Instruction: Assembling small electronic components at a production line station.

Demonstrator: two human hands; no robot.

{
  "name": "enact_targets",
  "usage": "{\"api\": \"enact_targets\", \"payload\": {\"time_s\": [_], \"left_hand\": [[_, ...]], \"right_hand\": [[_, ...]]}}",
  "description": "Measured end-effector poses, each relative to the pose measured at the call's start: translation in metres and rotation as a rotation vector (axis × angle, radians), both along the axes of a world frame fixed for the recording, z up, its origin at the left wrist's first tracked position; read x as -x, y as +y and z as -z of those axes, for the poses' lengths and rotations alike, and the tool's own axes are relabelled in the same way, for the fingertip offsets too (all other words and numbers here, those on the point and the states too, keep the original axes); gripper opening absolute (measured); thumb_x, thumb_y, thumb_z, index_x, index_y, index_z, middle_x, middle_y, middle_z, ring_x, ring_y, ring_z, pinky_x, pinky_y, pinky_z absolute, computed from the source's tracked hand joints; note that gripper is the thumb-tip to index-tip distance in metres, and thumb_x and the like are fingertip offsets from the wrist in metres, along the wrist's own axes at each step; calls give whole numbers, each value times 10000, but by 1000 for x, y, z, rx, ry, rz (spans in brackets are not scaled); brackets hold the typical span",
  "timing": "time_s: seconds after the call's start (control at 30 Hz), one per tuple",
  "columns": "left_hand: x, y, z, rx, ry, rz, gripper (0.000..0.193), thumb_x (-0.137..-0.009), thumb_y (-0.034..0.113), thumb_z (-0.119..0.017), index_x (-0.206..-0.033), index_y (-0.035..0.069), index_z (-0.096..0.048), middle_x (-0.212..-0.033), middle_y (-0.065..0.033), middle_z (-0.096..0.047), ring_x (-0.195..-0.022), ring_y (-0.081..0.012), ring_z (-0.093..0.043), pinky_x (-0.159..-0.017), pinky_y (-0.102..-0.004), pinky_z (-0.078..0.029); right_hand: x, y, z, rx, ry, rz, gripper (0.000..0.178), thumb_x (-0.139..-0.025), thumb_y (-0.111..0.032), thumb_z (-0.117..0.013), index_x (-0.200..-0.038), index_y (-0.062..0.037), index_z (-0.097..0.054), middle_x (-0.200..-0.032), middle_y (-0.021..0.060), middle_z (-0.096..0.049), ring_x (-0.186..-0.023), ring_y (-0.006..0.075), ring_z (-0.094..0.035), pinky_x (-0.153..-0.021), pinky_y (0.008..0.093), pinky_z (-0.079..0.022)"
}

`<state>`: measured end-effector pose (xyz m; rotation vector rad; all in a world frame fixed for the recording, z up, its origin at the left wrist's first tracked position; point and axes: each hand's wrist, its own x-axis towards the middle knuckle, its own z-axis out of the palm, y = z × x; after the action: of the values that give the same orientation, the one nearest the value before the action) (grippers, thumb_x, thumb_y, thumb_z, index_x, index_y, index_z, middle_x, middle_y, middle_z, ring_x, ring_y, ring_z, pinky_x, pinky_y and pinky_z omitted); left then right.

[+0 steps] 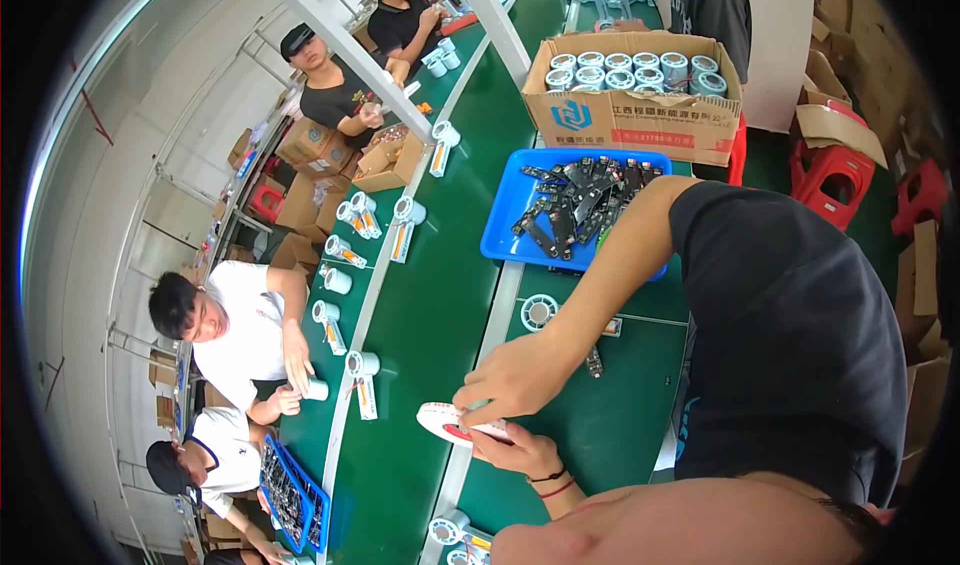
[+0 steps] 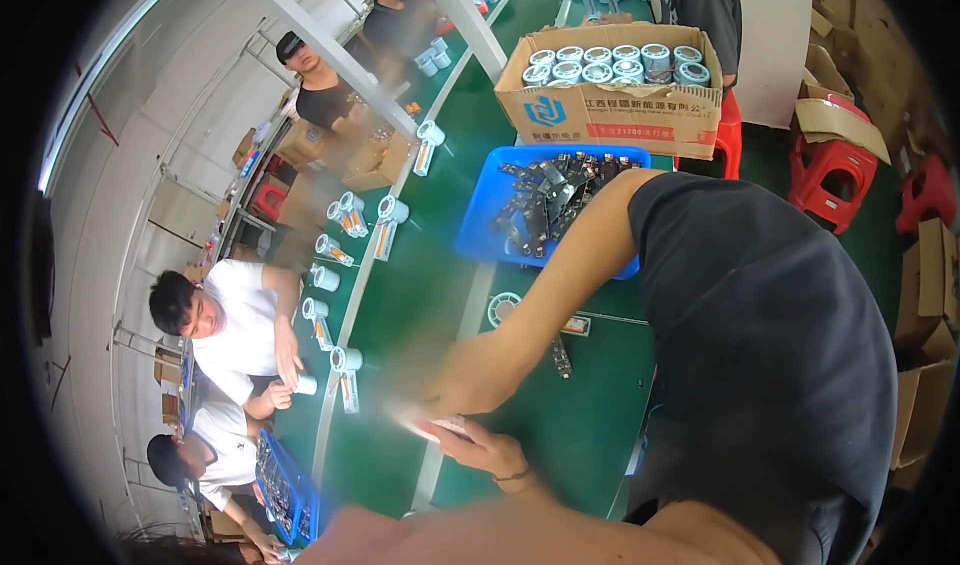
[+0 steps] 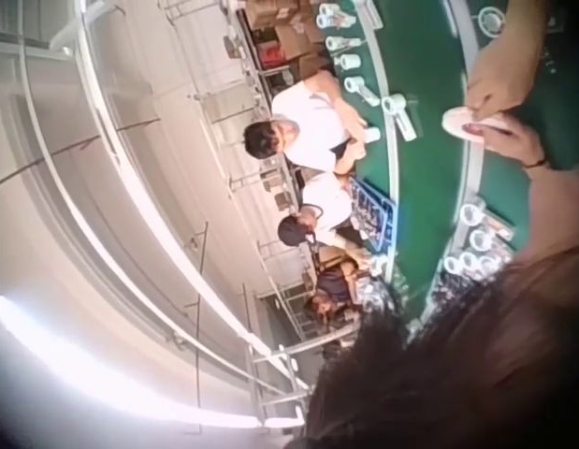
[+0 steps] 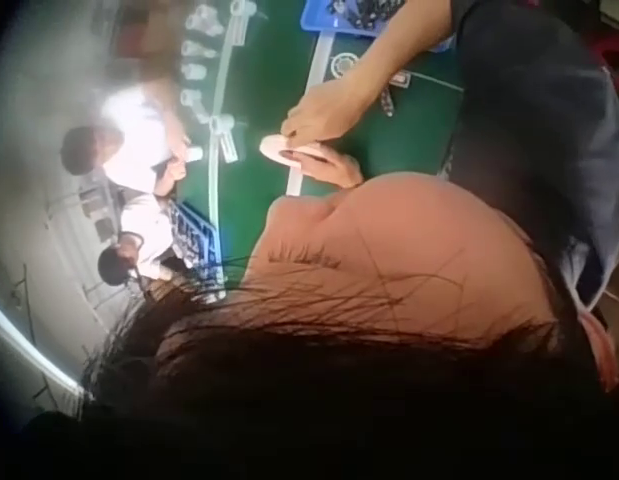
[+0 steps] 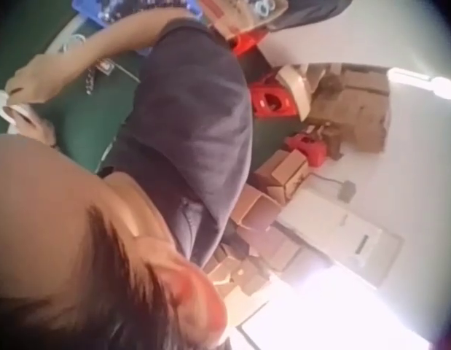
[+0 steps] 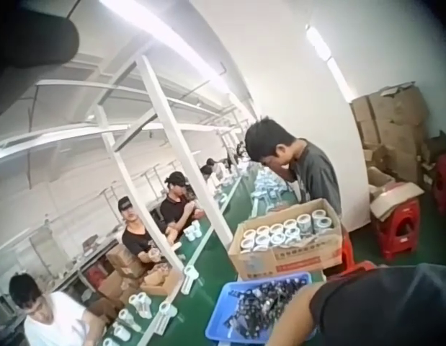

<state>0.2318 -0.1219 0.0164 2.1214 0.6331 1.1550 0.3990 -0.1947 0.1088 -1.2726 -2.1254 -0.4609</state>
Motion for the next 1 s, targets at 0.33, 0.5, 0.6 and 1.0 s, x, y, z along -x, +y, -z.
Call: {"api": "enact_targets", "payload": {"time_s": [0.33,0.5,0.6,1.0], "left_hand": [[-5,-6,2,8,1,-95,764,-1009,605,-433,-1365,-67,-501,-1141,-231,-602,-1048,-357,-477,-924,-456,-373],[-4,8,17,-24,65,-143,757,-1005,608,-440,-1343,-66,-512,-1127,-224,-600,-1056,-354,-464,-917,-451,-371],[-5,7,19,-1,18,-136,755,-1007,599,-440,-1339,-75,-509,-1121,-224,-600,-1061,-354,-461,-923,-458,-369],[8,7,32,-77,-28,-64,662,-998,401,-574,-1408,-106,-457,-1327,-358,-530,-1175,-476,-560,-996,-522,-448]], "right_hand": [[3,-8,17,66,68,36,204,-842,-117,-612,-1020,-20,-591,-1020,120,-587,-872,287,-614,-604,398,-526],[4,-3,19,85,208,14,140,-830,-105,-640,-935,-42,-572,-976,103,-568,-907,301,-591,-635,428,-514],[3,-2,17,160,319,-64,140,-830,-108,-654,-924,-42,-573,-964,100,-573,-909,300,-588,-655,426,-511],[5,12,6,201,426,-378,100,-851,-101,-692,-853,-80,-595,-859,68,-629,-814,280,-612,-682,405,-493]]}}
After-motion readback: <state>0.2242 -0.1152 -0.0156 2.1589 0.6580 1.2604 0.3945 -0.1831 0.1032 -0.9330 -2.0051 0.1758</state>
